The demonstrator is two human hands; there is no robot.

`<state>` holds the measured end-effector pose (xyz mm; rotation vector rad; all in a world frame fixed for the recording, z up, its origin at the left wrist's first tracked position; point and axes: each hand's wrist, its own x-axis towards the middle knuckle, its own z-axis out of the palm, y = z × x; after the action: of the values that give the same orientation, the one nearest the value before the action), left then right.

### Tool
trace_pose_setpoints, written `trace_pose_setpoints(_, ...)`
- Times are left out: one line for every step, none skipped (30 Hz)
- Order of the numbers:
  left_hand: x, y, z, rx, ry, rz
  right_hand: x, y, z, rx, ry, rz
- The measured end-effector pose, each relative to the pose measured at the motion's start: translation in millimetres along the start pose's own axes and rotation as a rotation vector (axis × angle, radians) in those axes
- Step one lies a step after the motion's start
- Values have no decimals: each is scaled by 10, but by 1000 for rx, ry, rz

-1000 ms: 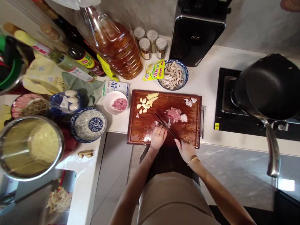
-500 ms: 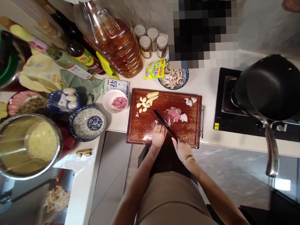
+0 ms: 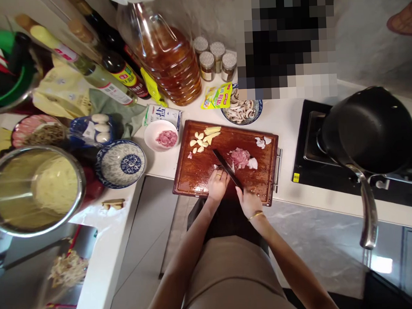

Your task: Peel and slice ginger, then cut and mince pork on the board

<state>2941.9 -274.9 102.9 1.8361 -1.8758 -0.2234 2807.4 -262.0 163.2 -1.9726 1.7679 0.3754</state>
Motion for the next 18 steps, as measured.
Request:
trace_pose_setpoints(0, -2, 5, -3, 3, -2, -42, 73, 39, 8, 15, -4)
trace_pose_setpoints(-2, -2, 9, -11, 7, -3, -70, 154, 75, 32, 38, -13)
trace_pose_setpoints(-7, -2, 9, -23, 11, -2, -78, 235, 104, 77, 69, -30)
trace_pose_setpoints(-14, -3, 4, -36, 15, 0, -62, 313, 120, 144, 99, -46)
trace_pose_setpoints(-23, -4, -6, -49, 16, 5, -22, 384, 124, 231, 116, -59)
trace_pose_setpoints(-34, -7, -20, -64, 13, 15, 37, 445, 114, 329, 112, -62)
trace_pose_setpoints(-47, -14, -40, -77, 6, 27, 109, 497, 94, 433, 79, -51)
trace_pose_setpoints(-61, -24, -63, -88, -3, 39, 188, 542, 67, 537, 22, -25)
trace_pose_setpoints(-75, -37, -88, -97, -14, 46, 267, 580, 36, 640, -50, 8)
trace_pose_setpoints(-88, -52, -115, -103, -27, 50, 342, 613, 4, 744, -126, 39)
trace_pose_setpoints(-101, -70, -142, -107, -36, 49, 409, 642, -24, 850, -194, 62)
trace_pose_setpoints(-113, -87, -168, -111, -42, 45, 467, 667, -49, 957, -250, 76)
trace_pose_setpoints(-124, -104, -195, -116, -43, 41, 514, 689, -69, 1059, -296, 84)
trace_pose_setpoints(-136, -119, -220, -123, -41, 39, 549, 706, -83, 1152, -334, 89)
trace_pose_setpoints(-148, -131, -245, -130, -35, 34, 573, 720, -92, 1230, -369, 95)
trace_pose_setpoints(-162, -139, -269, -136, -29, 27, 584, 728, -98, 1293, -397, 107)
trace_pose_setpoints(-177, -142, -291, -140, -22, 15, 583, 732, -101, 1342, -418, 122)
trace_pose_setpoints(-193, -142, -310, -142, -14, 1, 571, 731, -102, 1378, -430, 138)
